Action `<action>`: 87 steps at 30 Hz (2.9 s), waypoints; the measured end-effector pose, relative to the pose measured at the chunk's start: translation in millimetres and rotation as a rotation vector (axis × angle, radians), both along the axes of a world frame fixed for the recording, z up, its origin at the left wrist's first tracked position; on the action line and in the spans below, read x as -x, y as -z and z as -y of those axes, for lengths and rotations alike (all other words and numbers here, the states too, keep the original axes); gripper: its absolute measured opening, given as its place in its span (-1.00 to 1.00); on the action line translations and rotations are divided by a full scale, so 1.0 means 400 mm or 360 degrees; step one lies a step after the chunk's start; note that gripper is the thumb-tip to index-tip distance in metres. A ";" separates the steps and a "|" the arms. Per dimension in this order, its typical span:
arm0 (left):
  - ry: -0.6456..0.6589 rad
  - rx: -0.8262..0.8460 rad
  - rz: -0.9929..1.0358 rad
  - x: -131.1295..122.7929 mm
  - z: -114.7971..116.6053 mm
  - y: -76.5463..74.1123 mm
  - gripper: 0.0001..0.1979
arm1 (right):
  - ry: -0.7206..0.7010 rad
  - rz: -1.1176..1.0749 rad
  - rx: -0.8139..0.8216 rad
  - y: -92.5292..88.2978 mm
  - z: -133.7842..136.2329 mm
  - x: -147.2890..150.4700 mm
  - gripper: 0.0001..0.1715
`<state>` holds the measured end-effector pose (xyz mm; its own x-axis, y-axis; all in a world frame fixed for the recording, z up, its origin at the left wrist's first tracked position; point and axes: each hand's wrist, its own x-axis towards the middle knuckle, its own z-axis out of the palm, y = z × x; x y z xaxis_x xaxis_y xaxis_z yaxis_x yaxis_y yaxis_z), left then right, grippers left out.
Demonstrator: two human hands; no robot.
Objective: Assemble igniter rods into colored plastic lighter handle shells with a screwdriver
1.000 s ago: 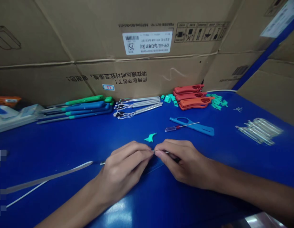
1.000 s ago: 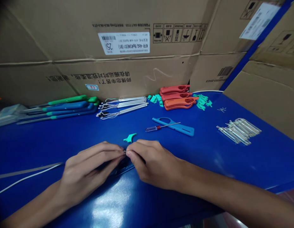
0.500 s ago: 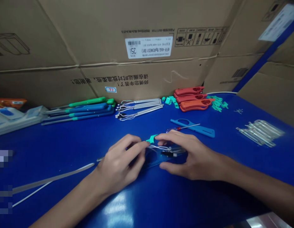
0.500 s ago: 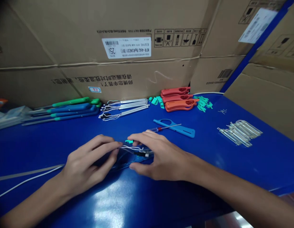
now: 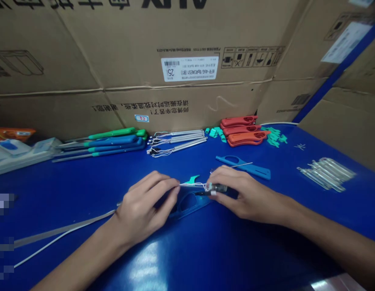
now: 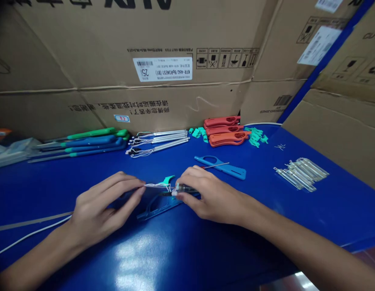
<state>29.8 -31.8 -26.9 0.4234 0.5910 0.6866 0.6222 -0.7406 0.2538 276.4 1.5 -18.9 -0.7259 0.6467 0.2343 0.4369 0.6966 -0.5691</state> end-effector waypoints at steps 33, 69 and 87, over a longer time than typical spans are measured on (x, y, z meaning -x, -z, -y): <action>0.0342 0.0374 -0.0360 -0.047 0.027 0.010 -0.84 | -0.0156 -0.0096 0.0040 0.022 0.053 0.034 -0.93; 0.0141 0.0082 -0.0665 0.076 -0.032 -0.015 -0.68 | 0.1620 0.0508 -0.0352 0.004 0.030 -0.385 -0.60; 0.0051 0.0417 -0.0657 0.151 -0.041 0.016 -0.80 | 0.1783 0.0540 -0.0519 -0.019 0.013 -0.413 -0.74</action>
<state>-30.7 -15.3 -33.2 0.6497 0.7037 0.2875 0.6882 -0.7051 0.1709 441.8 -3.7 -11.3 0.1415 0.9013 0.4095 0.9814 -0.0734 -0.1776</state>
